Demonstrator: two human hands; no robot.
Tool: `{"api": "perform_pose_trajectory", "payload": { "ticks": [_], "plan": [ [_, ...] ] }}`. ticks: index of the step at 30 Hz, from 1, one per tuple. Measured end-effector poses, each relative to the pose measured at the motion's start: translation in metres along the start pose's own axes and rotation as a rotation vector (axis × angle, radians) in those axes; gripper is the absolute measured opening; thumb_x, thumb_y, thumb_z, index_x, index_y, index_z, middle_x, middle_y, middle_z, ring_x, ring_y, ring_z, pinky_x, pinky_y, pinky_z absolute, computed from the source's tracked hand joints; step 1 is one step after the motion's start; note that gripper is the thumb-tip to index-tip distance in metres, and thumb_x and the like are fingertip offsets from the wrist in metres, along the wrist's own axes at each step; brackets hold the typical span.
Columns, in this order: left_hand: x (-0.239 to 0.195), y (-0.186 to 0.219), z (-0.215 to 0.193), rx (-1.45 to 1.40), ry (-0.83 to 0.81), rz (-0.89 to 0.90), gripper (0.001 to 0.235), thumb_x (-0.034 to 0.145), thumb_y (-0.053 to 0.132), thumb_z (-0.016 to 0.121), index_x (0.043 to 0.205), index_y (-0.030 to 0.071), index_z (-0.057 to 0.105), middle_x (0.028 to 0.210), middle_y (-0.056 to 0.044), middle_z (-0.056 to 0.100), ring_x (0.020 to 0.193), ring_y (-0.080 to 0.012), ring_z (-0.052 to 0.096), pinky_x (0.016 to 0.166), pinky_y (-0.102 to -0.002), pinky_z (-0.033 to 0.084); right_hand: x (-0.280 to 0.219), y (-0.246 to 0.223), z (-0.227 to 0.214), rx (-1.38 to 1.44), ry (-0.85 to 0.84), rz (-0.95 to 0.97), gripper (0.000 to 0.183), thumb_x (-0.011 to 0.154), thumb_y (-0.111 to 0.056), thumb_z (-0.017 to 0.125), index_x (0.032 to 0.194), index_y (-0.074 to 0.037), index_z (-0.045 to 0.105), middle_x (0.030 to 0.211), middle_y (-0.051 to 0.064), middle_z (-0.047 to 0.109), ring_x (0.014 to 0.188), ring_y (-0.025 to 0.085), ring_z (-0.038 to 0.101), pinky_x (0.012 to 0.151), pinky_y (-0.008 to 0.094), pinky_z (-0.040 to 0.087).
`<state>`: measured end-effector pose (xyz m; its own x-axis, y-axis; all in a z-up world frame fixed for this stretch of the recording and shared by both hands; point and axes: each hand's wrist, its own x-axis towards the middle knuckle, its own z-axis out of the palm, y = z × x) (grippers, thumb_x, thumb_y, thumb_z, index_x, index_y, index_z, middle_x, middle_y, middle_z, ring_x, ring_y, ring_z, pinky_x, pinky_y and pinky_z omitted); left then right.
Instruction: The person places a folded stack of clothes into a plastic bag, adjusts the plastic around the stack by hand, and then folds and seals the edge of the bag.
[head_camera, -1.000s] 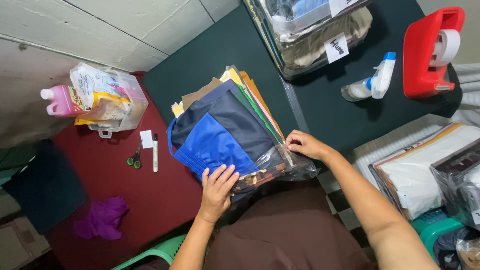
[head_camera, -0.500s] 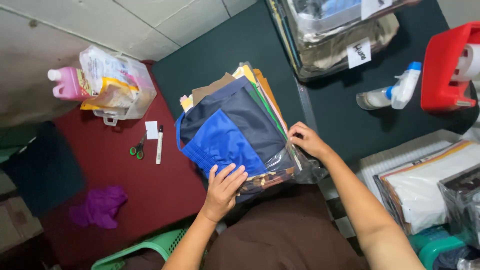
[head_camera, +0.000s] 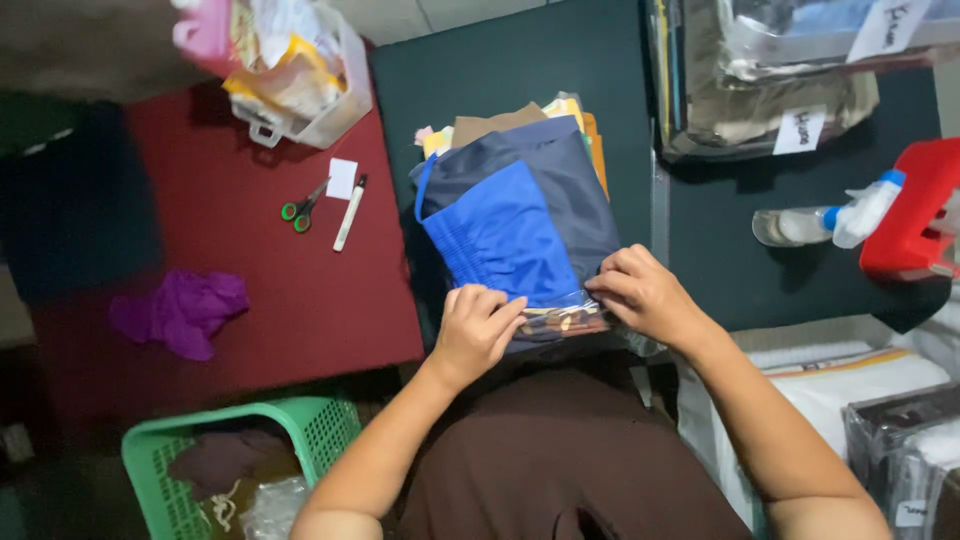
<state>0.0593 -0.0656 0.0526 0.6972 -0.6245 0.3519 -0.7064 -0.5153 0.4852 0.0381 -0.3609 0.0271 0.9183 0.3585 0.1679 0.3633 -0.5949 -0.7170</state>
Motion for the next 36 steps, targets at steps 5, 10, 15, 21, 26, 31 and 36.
{"api": "perform_pose_trajectory", "payload": {
  "ticks": [5,10,15,21,26,31,36],
  "plan": [
    [0.007,0.002,0.006,-0.019,-0.017,-0.055,0.020,0.083,0.024,0.080,0.101,0.017,0.075,0.094,0.001,0.060,0.091,-0.0239,0.054,0.078,-0.041,0.039,0.013,-0.013,-0.002,-0.067,-0.089,-0.009,0.015,0.078,-0.006,0.076,0.086,-0.006,0.062,0.088,0.009,0.057,0.086,0.031,0.053,0.076,0.041,0.046],
    [0.010,0.002,0.023,-0.022,-0.098,-0.169,0.005,0.084,0.022,0.074,0.087,0.020,0.070,0.088,0.002,0.061,0.093,-0.0245,0.056,0.077,-0.044,0.037,0.012,-0.007,0.008,-0.134,-0.081,-0.026,0.015,0.082,-0.004,0.071,0.089,-0.006,0.058,0.088,0.010,0.056,0.087,0.033,0.052,0.078,0.043,0.046],
    [0.011,-0.001,0.031,-0.121,-0.283,-0.298,0.004,0.094,0.018,0.065,0.095,0.015,0.065,0.088,-0.002,0.068,0.093,-0.0296,0.058,0.077,-0.050,0.035,0.015,-0.016,0.009,-0.148,-0.053,-0.016,0.017,0.079,-0.004,0.071,0.094,-0.007,0.063,0.090,0.009,0.060,0.088,0.033,0.054,0.078,0.042,0.046],
    [0.017,0.008,-0.002,0.046,-0.508,-0.318,0.011,0.087,0.022,0.069,0.087,0.011,0.067,0.090,-0.006,0.069,0.093,-0.0331,0.058,0.078,-0.052,0.035,0.011,-0.008,0.015,-0.183,-0.041,-0.012,0.015,0.079,-0.005,0.072,0.091,-0.008,0.064,0.090,0.008,0.060,0.089,0.032,0.054,0.079,0.042,0.046],
    [-0.012,-0.003,-0.002,0.057,-0.269,-0.234,0.008,0.082,0.012,0.069,0.086,0.007,0.064,0.095,-0.013,0.059,0.092,-0.0358,0.057,0.075,-0.050,0.043,0.013,-0.017,0.011,-0.200,-0.028,-0.030,0.015,0.079,-0.007,0.071,0.091,-0.008,0.063,0.089,0.009,0.059,0.089,0.033,0.054,0.079,0.043,0.045],
    [-0.023,-0.016,0.010,0.009,-0.131,-0.151,0.022,0.076,-0.006,0.064,0.095,0.002,0.057,0.095,-0.015,0.055,0.090,-0.0344,0.057,0.078,-0.044,0.053,0.012,-0.012,0.017,-0.243,-0.031,-0.060,0.016,0.080,-0.005,0.069,0.094,-0.007,0.061,0.090,0.009,0.058,0.088,0.033,0.055,0.079,0.043,0.045],
    [-0.026,-0.016,0.003,-0.060,-0.043,-0.164,0.016,0.090,0.003,0.071,0.095,0.003,0.056,0.092,-0.013,0.057,0.088,-0.0328,0.059,0.078,-0.042,0.052,0.015,-0.013,0.020,-0.250,0.004,-0.056,0.010,0.088,-0.004,0.065,0.096,-0.005,0.060,0.091,0.011,0.057,0.089,0.033,0.055,0.079,0.044,0.046]
  ]
}}
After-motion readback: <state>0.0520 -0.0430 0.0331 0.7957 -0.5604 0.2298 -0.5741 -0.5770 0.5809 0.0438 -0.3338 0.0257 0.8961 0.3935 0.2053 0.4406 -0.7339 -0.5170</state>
